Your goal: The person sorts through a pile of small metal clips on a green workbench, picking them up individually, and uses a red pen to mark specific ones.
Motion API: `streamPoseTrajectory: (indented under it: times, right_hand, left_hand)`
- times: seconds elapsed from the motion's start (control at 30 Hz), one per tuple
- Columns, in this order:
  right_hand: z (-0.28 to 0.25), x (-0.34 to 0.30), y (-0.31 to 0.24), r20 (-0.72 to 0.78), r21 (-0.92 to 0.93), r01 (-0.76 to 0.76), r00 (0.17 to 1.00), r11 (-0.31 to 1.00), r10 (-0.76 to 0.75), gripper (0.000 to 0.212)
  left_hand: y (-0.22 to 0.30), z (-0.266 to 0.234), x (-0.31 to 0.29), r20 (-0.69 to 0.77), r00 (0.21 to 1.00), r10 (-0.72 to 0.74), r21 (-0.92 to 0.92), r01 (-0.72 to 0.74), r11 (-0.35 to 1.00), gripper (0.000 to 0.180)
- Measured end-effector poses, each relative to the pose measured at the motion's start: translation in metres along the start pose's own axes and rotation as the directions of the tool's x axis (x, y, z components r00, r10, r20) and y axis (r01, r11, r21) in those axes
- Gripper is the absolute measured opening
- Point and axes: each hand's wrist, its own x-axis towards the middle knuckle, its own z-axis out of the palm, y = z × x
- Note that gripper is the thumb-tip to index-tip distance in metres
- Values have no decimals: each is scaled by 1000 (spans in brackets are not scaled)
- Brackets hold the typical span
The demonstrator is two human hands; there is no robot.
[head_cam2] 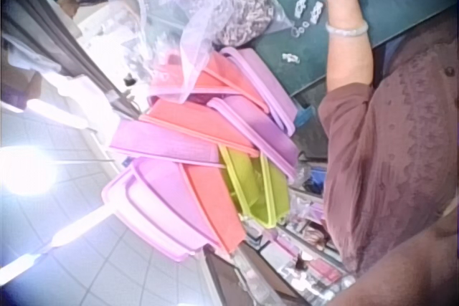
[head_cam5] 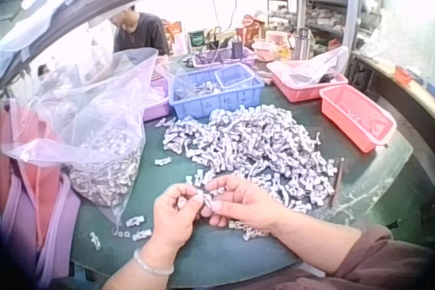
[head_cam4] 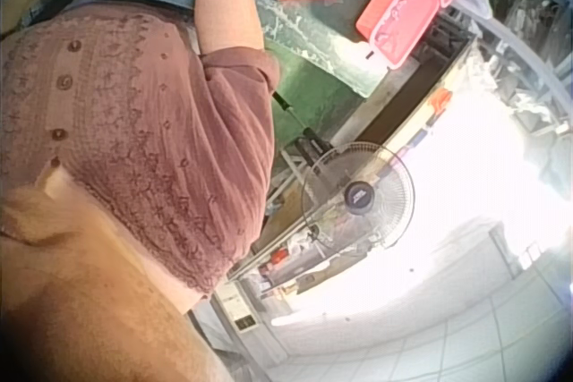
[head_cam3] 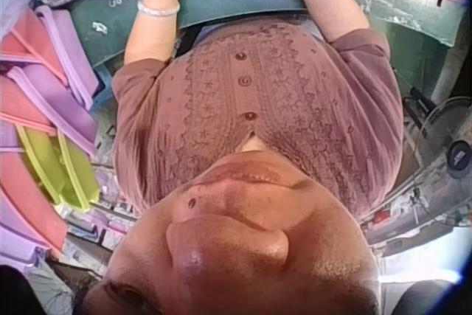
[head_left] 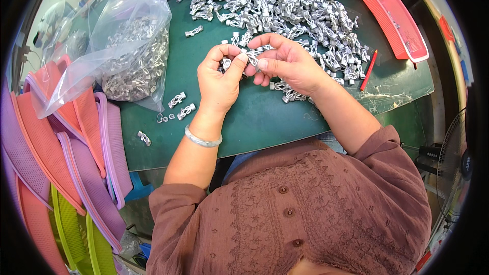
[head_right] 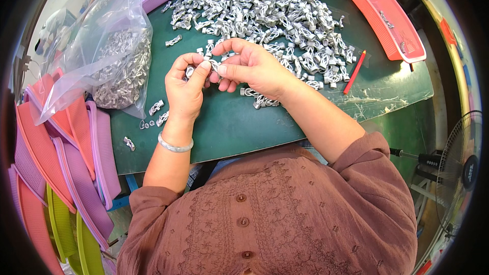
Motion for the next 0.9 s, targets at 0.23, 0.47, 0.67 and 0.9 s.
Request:
streamPoseTrajectory:
  times: [0.23,0.47,0.67,0.9]
  right_hand:
    - [0,0,0,-31,-20,-5,999,1000,4,34]
    - [1,1,0,-33,-42,13,999,999,-14,36]
    - [1,1,2,-32,-55,24,999,998,-26,36]
    - [1,1,3,-42,-59,20,999,998,-22,36]
  left_hand:
    - [4,3,-2,-24,995,97,7,-97,995,8]
    - [10,6,-4,10,995,98,-43,-97,994,18]
    - [10,5,-4,42,994,97,-18,-96,995,19]
    - [8,2,-3,36,998,45,17,-45,999,15]
